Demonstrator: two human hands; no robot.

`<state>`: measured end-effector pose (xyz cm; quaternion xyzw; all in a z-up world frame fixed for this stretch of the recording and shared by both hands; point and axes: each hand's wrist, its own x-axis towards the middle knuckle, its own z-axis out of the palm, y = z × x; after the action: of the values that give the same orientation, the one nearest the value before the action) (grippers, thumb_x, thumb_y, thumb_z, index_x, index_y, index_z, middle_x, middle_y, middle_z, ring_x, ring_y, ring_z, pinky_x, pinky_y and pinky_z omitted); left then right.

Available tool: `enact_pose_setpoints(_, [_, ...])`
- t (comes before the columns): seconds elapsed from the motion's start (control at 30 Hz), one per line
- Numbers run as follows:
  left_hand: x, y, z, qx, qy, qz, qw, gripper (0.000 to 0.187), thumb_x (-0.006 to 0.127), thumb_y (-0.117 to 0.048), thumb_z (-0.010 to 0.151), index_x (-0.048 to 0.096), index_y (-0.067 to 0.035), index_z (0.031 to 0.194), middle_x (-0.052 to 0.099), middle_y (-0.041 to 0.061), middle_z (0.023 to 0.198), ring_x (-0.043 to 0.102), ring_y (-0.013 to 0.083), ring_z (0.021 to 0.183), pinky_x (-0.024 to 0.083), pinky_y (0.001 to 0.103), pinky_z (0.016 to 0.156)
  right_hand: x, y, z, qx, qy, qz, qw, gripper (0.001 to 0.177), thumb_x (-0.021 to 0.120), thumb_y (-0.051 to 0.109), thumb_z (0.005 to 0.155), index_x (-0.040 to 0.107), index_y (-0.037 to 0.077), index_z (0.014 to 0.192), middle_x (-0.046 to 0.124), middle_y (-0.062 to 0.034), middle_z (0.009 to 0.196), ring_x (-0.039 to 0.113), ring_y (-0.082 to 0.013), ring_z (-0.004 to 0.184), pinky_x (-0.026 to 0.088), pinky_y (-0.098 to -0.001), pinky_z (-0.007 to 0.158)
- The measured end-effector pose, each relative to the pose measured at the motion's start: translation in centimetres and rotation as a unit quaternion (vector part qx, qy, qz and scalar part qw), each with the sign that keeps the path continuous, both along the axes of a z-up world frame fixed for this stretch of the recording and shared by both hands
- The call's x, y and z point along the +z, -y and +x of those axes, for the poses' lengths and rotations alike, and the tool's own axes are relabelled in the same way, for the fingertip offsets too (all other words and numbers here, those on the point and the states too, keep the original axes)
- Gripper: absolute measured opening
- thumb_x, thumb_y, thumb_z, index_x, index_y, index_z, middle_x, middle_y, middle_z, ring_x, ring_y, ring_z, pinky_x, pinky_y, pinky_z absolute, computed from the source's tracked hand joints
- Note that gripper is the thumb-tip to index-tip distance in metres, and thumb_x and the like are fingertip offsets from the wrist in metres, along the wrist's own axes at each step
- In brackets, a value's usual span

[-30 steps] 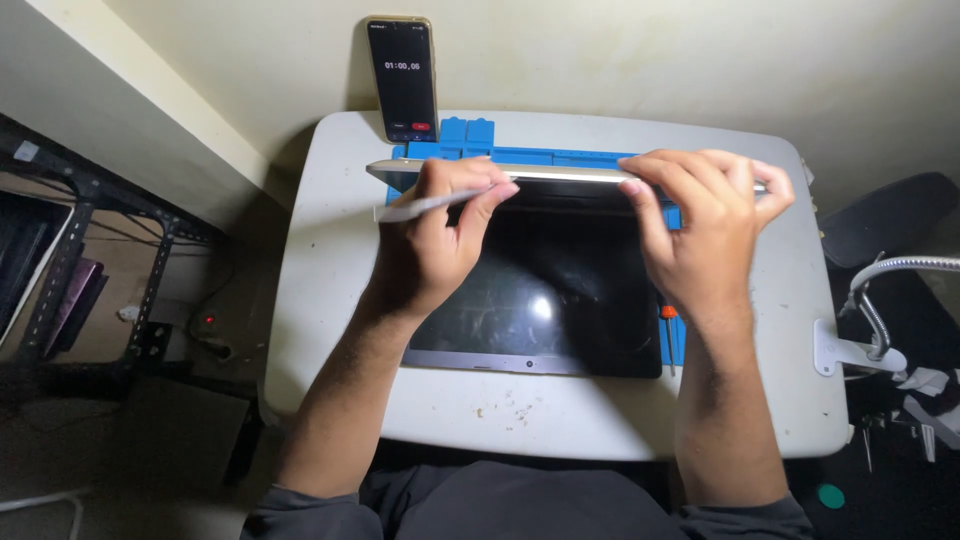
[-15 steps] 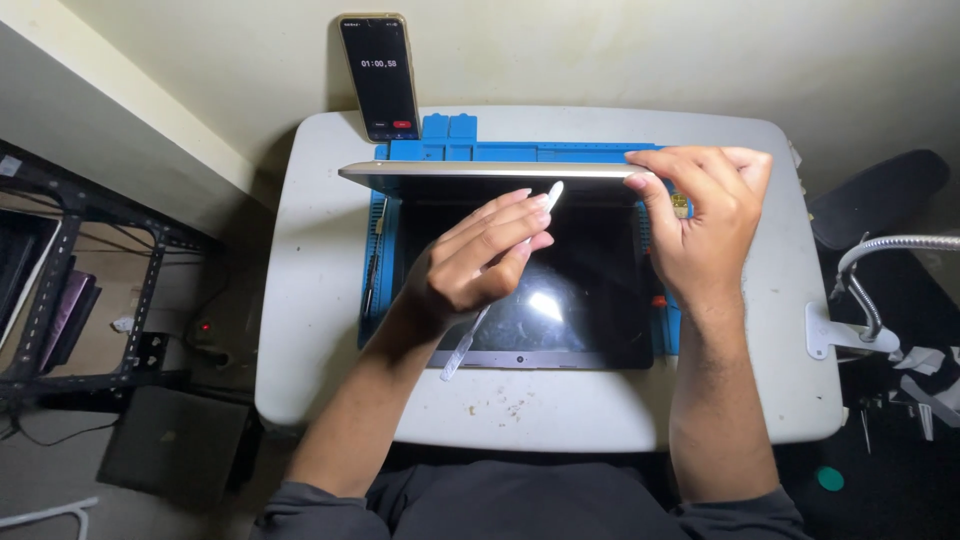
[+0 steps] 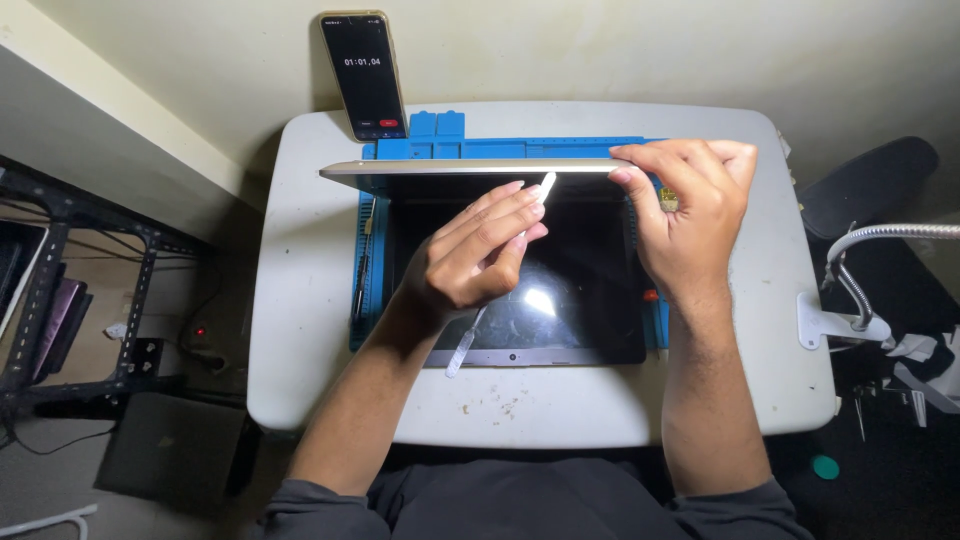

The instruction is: The person uses a screwdriver to remove screws from the back of a silver laptop placed on a blue mat. They then use a plastic pry tool to separate the laptop's screen bezel from the main body, working along the edges to release the clips.

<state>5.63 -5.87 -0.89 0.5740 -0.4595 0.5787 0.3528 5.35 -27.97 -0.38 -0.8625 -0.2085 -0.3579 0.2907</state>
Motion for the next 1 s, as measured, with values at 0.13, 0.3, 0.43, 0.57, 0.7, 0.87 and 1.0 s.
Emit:
enact_pose_setpoints(0.13, [-0.3, 0.6, 0.0, 0.003, 0.005, -0.025, 1.000, 0.013, 0.076, 0.006, 0.089, 0.065, 0.002, 0.083, 0.078, 0.023, 0.093, 0.079, 0.0386, 0.082, 0.068, 0.050, 0.072, -0.3, 0.0, 0.1, -0.005, 0.002, 0.000, 1.000, 0.020, 0.071, 0.031, 0.111, 0.081, 0.015, 0.114, 0.073, -0.0066, 0.099, 0.060, -0.0287, 0.097, 0.037, -0.0380, 0.098])
enact_pose_setpoints(0.3, [0.3, 0.4, -0.2, 0.004, -0.050, -0.008, 0.999, 0.014, 0.076, 0.005, 0.090, 0.062, 0.003, 0.088, 0.078, 0.021, 0.094, 0.079, 0.0373, 0.084, 0.068, 0.050, 0.074, -0.1, -0.1, 0.0, -0.002, 0.010, -0.002, 1.000, 0.020, 0.071, 0.030, 0.110, 0.081, 0.013, 0.113, 0.073, -0.0080, 0.098, 0.061, -0.0302, 0.095, 0.038, -0.0384, 0.098])
enact_pose_setpoints(0.43, [0.5, 0.8, 0.0, -0.027, -0.122, -0.023, 0.992, 0.010, 0.074, 0.003, 0.092, 0.064, 0.003, 0.089, 0.077, 0.018, 0.093, 0.078, 0.0378, 0.083, 0.067, 0.051, 0.075, -0.1, 0.0, -0.1, -0.003, -0.001, -0.003, 1.000, 0.020, 0.071, 0.031, 0.110, 0.081, 0.014, 0.114, 0.072, -0.0072, 0.099, 0.060, -0.0291, 0.095, 0.037, -0.0394, 0.098])
enact_pose_setpoints(0.57, [1.4, 1.2, -0.2, -0.004, -0.206, -0.037, 0.978, 0.015, 0.074, -0.003, 0.094, 0.061, 0.001, 0.089, 0.075, 0.013, 0.088, 0.077, 0.0344, 0.080, 0.066, 0.048, 0.079, 0.2, -0.2, -0.4, -0.007, 0.004, 0.025, 1.000, 0.020, 0.075, 0.028, 0.107, 0.078, 0.012, 0.118, 0.067, -0.0101, 0.111, 0.055, -0.0306, 0.100, 0.039, -0.0415, 0.097])
enact_pose_setpoints(0.7, [1.7, 1.0, 0.0, 0.043, -0.292, -0.025, 0.955, 0.015, 0.075, -0.009, 0.096, 0.061, -0.002, 0.093, 0.074, 0.009, 0.086, 0.077, 0.0314, 0.085, 0.064, 0.042, 0.079, -0.1, -0.5, -0.3, -0.008, 0.017, 0.111, 0.994, 0.038, 0.078, 0.031, 0.104, 0.063, 0.007, 0.129, 0.051, -0.0115, 0.127, 0.046, -0.0294, 0.106, 0.041, -0.0425, 0.097])
enact_pose_setpoints(0.87, [3.2, 1.0, -0.2, 0.050, -0.349, -0.016, 0.936, 0.018, 0.070, -0.010, 0.101, 0.055, 0.001, 0.102, 0.073, 0.013, 0.086, 0.076, 0.0348, 0.080, 0.064, 0.043, 0.072, -2.6, 0.5, 0.7, 0.041, 0.022, 0.222, 0.974, 0.055, 0.076, 0.024, 0.107, 0.037, 0.007, 0.142, 0.044, -0.0129, 0.132, 0.049, -0.0245, 0.105, 0.042, -0.0431, 0.104])
enact_pose_setpoints(1.0, [3.9, 1.0, 0.4, 0.038, -0.400, -0.021, 0.915, 0.022, 0.068, -0.014, 0.102, 0.050, -0.001, 0.105, 0.072, 0.014, 0.088, 0.076, 0.0361, 0.079, 0.063, 0.045, 0.071, -4.2, 0.6, 1.3, 0.108, -0.017, 0.311, 0.944, 0.049, 0.067, 0.019, 0.108, 0.031, 0.007, 0.138, 0.049, -0.0142, 0.124, 0.050, -0.0205, 0.108, 0.039, -0.0389, 0.107])
